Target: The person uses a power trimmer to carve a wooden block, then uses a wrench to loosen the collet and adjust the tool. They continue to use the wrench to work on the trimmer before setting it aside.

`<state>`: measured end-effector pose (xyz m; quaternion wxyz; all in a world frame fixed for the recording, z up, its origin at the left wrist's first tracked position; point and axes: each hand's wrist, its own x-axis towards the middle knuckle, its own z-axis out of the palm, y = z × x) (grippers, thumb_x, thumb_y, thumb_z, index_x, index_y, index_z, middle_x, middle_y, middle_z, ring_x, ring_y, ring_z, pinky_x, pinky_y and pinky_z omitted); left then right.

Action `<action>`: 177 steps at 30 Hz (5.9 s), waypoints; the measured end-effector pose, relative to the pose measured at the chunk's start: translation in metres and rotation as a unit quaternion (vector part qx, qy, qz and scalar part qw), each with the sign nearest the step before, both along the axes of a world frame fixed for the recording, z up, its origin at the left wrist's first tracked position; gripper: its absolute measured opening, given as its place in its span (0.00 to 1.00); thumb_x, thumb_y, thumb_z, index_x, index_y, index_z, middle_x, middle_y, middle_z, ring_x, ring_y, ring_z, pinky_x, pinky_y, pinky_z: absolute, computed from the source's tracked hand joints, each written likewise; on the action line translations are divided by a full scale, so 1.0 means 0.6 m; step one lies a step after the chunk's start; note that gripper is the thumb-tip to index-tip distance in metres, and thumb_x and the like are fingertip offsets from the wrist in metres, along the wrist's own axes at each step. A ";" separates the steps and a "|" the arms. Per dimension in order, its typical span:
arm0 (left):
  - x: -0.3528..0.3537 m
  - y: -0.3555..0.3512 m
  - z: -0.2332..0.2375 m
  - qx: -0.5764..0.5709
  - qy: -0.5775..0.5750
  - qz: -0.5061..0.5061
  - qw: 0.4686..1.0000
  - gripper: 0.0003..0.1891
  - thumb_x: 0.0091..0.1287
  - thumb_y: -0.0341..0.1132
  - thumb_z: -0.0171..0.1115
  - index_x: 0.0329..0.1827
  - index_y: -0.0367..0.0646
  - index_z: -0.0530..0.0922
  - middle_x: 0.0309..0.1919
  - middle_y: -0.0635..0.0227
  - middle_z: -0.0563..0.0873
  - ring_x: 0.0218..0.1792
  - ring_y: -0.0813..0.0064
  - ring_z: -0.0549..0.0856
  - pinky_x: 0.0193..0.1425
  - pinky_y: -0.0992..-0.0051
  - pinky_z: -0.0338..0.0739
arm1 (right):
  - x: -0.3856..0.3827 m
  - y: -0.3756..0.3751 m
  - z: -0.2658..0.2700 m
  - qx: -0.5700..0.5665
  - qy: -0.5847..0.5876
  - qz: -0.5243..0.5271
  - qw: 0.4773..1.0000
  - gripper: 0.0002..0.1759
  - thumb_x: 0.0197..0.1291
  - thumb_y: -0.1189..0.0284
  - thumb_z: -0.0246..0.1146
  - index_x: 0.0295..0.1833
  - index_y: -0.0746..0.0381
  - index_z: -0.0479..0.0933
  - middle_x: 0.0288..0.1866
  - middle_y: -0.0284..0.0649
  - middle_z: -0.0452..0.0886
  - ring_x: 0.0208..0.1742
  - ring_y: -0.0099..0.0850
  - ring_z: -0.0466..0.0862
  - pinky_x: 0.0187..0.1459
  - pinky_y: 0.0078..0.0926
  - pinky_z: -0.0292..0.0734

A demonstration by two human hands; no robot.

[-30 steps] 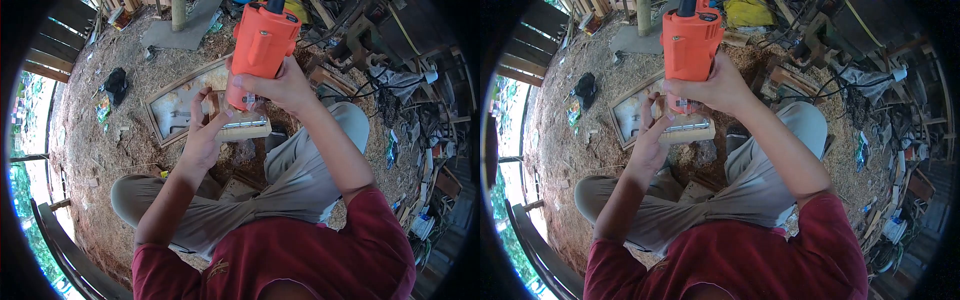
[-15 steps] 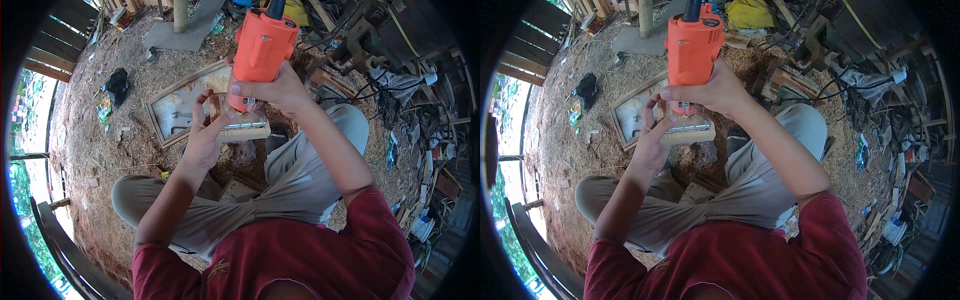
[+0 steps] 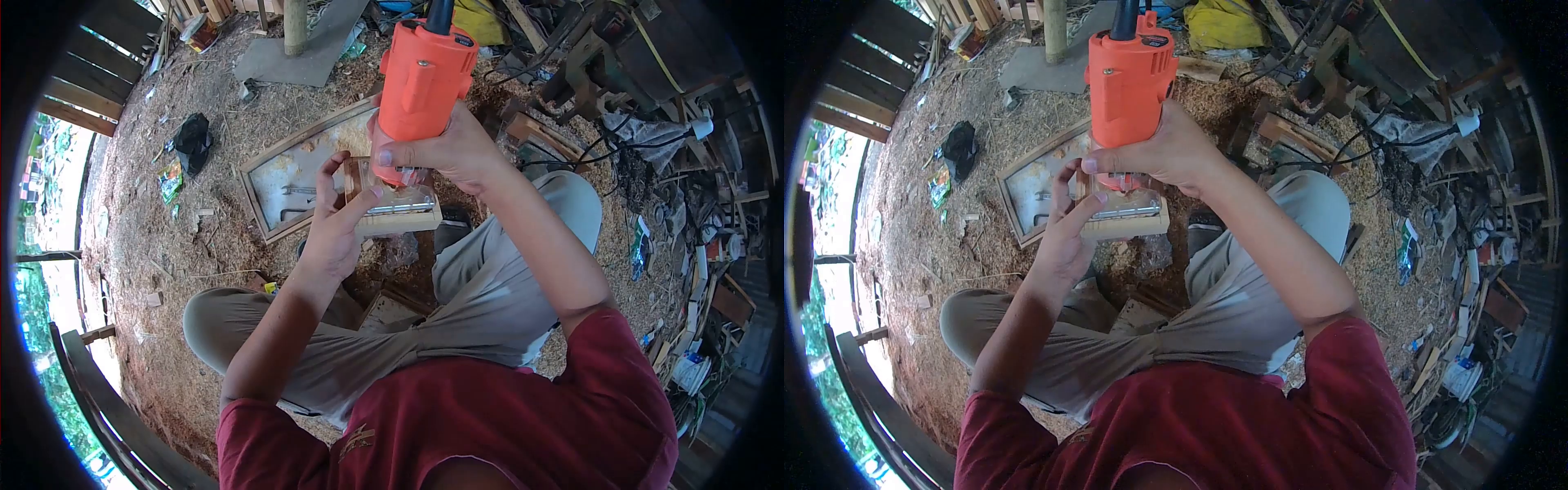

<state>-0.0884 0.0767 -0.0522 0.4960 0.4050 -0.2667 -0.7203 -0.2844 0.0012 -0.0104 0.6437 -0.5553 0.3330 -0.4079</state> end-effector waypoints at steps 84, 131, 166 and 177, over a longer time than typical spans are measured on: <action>-0.003 0.006 -0.013 0.018 0.026 -0.043 0.999 0.42 0.74 0.28 0.64 0.82 0.54 0.46 0.67 0.52 0.76 0.58 0.56 0.86 0.46 0.49 0.89 | 0.016 0.005 -0.030 0.021 -0.097 -0.062 0.993 0.22 0.55 0.79 0.78 0.55 0.64 0.81 0.47 0.35 0.87 0.47 0.26 0.88 0.50 0.30 0.86; -0.004 0.006 -0.009 0.022 0.016 -0.028 0.999 0.43 0.72 0.25 0.64 0.83 0.54 0.46 0.67 0.53 0.75 0.60 0.55 0.85 0.47 0.48 0.89 | 0.015 0.006 -0.023 0.018 -0.079 -0.046 0.996 0.25 0.54 0.77 0.79 0.58 0.64 0.80 0.50 0.36 0.86 0.50 0.26 0.87 0.52 0.31 0.86; 0.006 0.003 -0.016 -0.003 0.025 -0.019 1.000 0.41 0.71 0.22 0.62 0.81 0.54 0.50 0.64 0.52 0.77 0.56 0.57 0.87 0.43 0.52 0.90 | 0.023 0.010 -0.032 -0.016 -0.072 -0.060 0.996 0.20 0.54 0.77 0.78 0.52 0.65 0.81 0.45 0.36 0.87 0.44 0.25 0.87 0.46 0.28 0.84; 0.002 0.007 -0.021 0.013 0.029 -0.018 0.999 0.41 0.70 0.24 0.62 0.81 0.56 0.49 0.69 0.54 0.73 0.60 0.55 0.84 0.46 0.49 0.90 | 0.023 0.008 -0.016 0.000 -0.026 -0.038 0.999 0.17 0.53 0.74 0.80 0.47 0.64 0.83 0.39 0.34 0.88 0.35 0.21 0.86 0.36 0.24 0.83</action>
